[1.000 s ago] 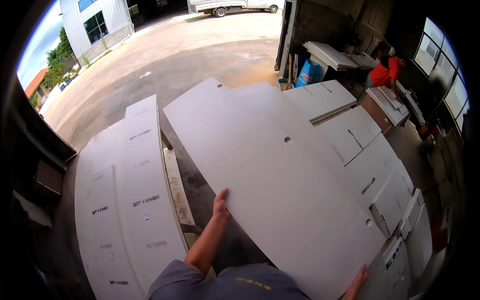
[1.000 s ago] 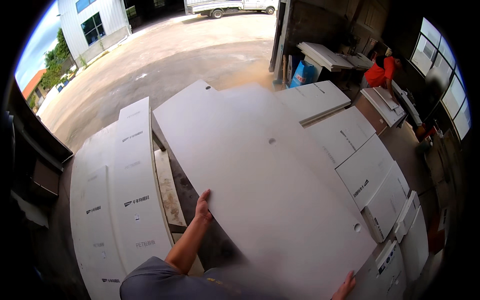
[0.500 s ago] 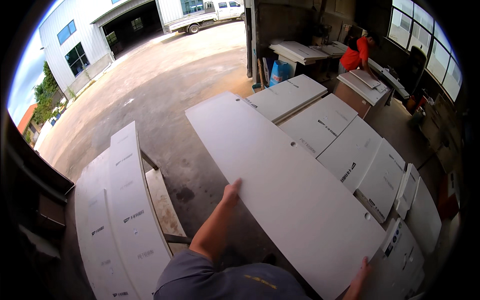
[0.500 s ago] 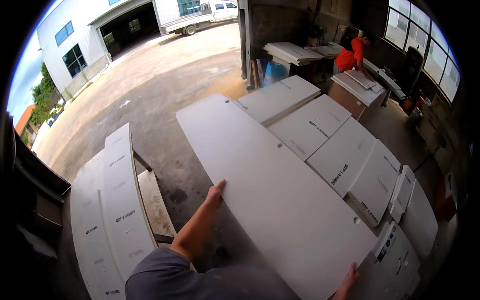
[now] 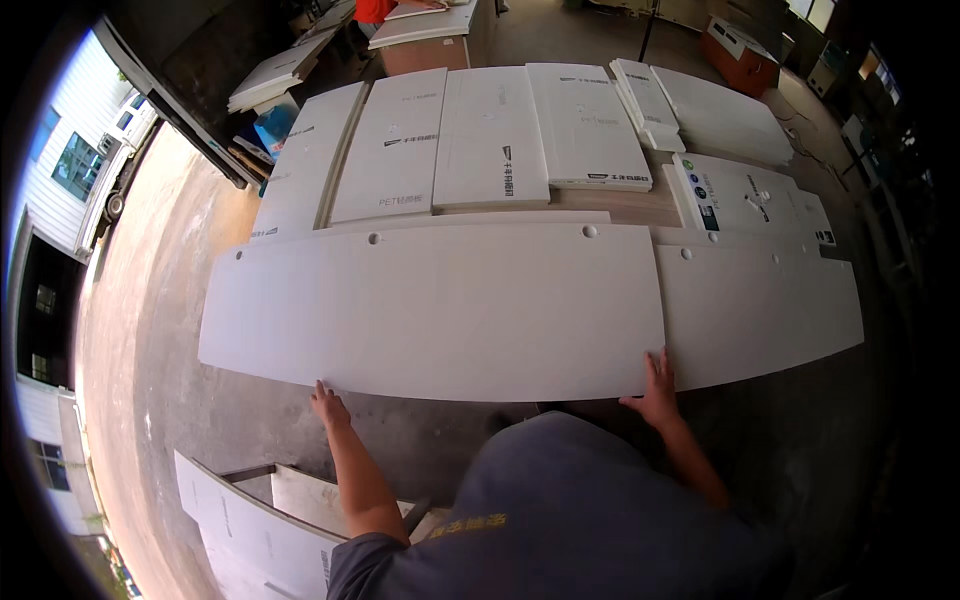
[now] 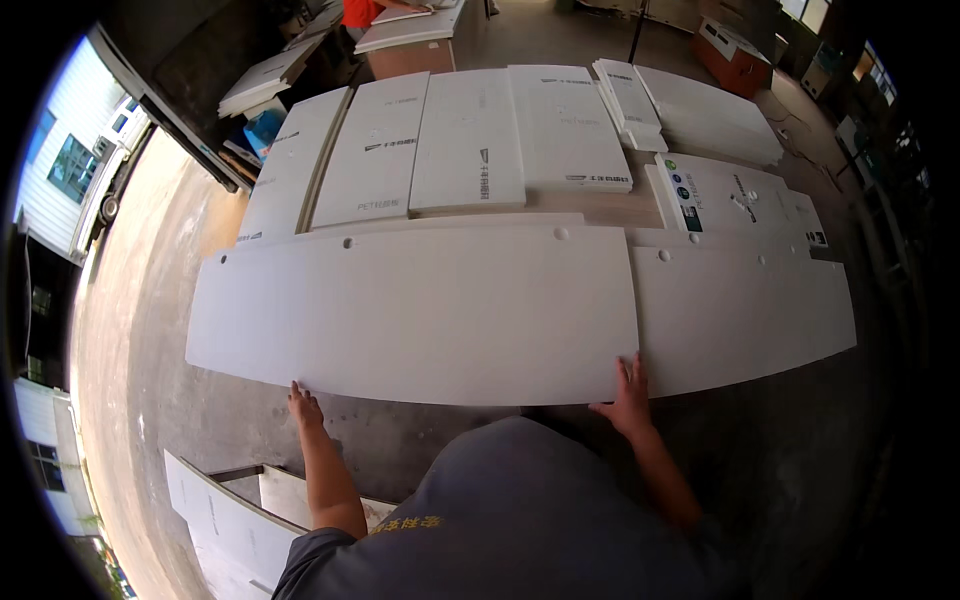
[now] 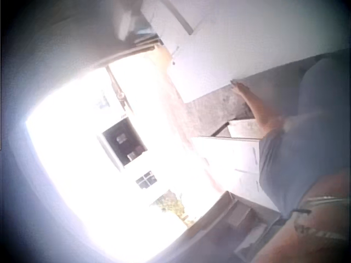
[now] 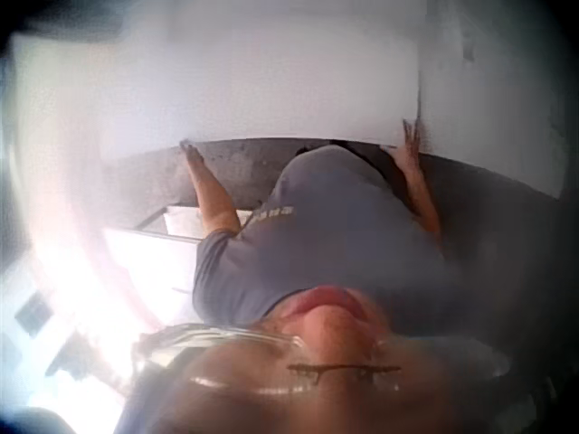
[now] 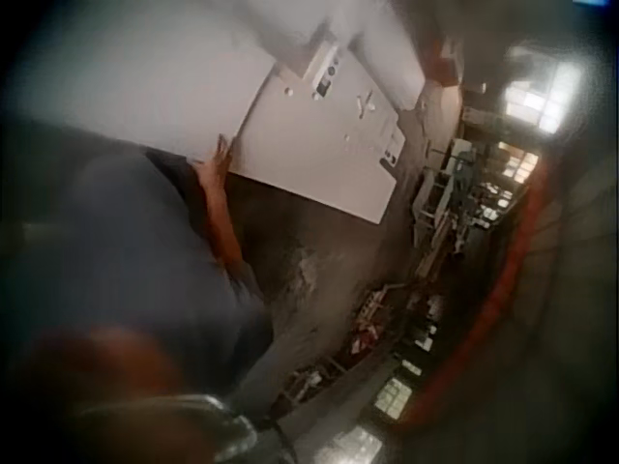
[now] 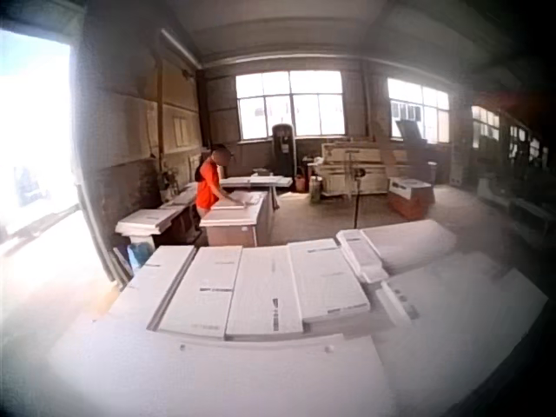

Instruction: The person wipes large white panels with a cloth, occasionally using a hammer to tap small spots. They move between panels, flip them over, and continue wiping both sides before stacking them on a cart.

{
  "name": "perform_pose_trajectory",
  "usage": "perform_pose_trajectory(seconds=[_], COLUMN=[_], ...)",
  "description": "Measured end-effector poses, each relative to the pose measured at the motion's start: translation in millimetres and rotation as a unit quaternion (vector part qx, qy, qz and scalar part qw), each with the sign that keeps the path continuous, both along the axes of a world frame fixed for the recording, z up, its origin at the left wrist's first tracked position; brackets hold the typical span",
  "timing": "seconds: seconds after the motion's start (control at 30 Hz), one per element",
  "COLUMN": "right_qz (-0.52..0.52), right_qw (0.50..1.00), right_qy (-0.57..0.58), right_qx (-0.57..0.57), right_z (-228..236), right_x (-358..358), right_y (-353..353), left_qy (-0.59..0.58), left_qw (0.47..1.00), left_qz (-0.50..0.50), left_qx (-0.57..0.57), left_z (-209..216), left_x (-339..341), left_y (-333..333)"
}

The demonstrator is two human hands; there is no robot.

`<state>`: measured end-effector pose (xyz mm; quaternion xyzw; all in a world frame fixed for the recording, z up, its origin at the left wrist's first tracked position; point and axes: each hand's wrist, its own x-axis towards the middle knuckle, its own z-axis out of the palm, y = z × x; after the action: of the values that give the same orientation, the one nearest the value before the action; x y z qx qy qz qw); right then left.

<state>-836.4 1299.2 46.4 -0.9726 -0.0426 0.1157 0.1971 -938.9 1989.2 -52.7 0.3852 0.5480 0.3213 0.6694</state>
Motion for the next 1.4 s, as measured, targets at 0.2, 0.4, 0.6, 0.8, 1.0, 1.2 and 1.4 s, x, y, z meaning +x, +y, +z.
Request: perform_pose_trajectory(seconds=[0.2, 0.4, 0.6, 0.8, 1.0, 1.2, 1.4], right_qz=[0.018, 0.009, -0.002, -0.039, -0.180, -0.538, -0.596], right_qw=[0.999, 0.997, 0.997, 0.994, 0.952, 0.781, 0.744], right_qy=[-0.018, -0.060, -0.059, -0.098, -0.229, -0.234, -0.259], right_qx=[0.027, -0.052, -0.041, -0.016, 0.094, 0.215, 0.153], right_z=[15, 10, 1, -6, -60, -94, -122], right_x=[7, 17, 21, 9, -10, -13, 22], right_y=[-5, 2, 5, 12, -82, -227, -395], left_qy=[-0.062, 0.060, 0.110, 0.089, 0.021, 0.042, 0.087], left_qw=[0.993, 0.995, 0.984, 0.983, 0.986, 0.901, 0.575], left_qz=[-0.033, -0.036, -0.031, -0.037, -0.103, -0.405, -0.814], left_qx=[0.096, 0.074, 0.138, 0.157, 0.127, -0.148, -0.013], left_z=[-2, 52, 26, 23, 22, 41, 38], left_x=[37, 57, 48, 53, 39, 20, 59], left_y=[23, -14, -9, -18, -75, -297, -502])
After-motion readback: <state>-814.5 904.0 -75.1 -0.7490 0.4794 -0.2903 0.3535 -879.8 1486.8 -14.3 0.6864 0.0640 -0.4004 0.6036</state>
